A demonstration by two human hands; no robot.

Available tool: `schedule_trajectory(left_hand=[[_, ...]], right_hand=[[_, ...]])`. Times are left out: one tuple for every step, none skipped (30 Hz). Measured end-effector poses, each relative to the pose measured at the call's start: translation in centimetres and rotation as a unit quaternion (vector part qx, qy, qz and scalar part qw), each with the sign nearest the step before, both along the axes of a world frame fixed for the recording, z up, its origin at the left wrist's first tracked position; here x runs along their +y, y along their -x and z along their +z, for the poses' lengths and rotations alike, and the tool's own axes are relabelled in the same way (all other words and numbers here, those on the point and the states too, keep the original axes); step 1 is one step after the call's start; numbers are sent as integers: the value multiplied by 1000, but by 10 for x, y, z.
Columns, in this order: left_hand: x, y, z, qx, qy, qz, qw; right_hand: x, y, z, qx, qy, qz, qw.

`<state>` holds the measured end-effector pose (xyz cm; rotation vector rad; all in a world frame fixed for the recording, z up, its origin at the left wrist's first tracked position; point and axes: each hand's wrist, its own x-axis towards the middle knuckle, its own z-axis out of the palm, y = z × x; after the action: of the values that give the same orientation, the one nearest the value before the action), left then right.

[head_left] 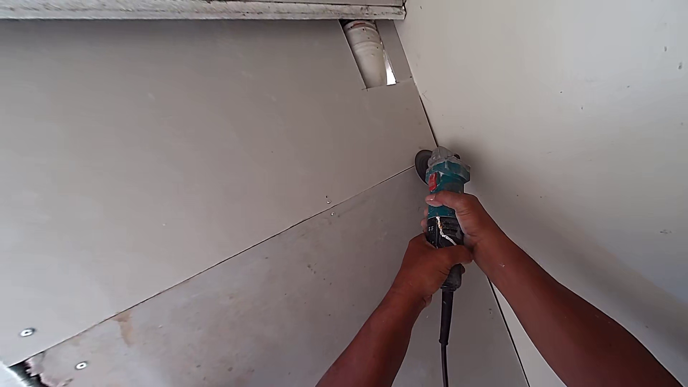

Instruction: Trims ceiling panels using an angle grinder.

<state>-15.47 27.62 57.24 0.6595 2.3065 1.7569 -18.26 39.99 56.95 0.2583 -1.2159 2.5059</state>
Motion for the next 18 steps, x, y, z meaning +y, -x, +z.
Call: schedule_trajectory(left_hand=[[1,1,2,0,0,0,1000],[3,1,3,0,0,0,1000],[4,2,5,0,-1,0,1000],[4,3,6,2,-2,0,1000],[4,3,7,4,-3,1,1000],[3,3,7,6,-3,2,1000],[1,3,7,8,-4,3,1000],[-1,1,6,8,-6,6,1000],[-3,-1,5,6,-9,8,1000],[-6,-4,2,3,-10,8,1000],[-8,-7,-2,1,-9,8,1000],[-9,-10,-7,1,-8,8,1000],[-10,-12,-12,2,-9,5,1000],[-11,-14,-16,3,-8,3,1000],[-11,-15,-19,4,-8,0,1000],[-10,-15,-19,7,-8,-1,1000],[-9,-14,-18,10,-8,-1,1000],[-7,-13,-15,13,-9,0,1000]], right_hand=[[1,2,2,-1,4,-2,1000],[3,4,4,2,8,-2,1000],[4,5,6,4,12,-2,1000],[5,6,8,9,13,1,1000],[5,7,9,11,9,2,1000],[5,6,10,12,3,4,1000],[3,6,10,13,-2,7,1000],[1,4,10,14,-6,8,1000],[-2,2,8,13,-10,10,1000],[-4,-1,5,13,-18,13,1000],[-6,-3,1,15,-17,18,1000],[-7,-6,-4,19,-12,24,999],[-8,-8,-10,21,-3,28,999],[-8,-10,-14,23,8,32,999],[-8,-11,-18,26,18,33,999],[-7,-11,-19,30,23,32,999],[-6,-10,-18,32,23,28,999],[-4,-9,-15,33,21,23,999]])
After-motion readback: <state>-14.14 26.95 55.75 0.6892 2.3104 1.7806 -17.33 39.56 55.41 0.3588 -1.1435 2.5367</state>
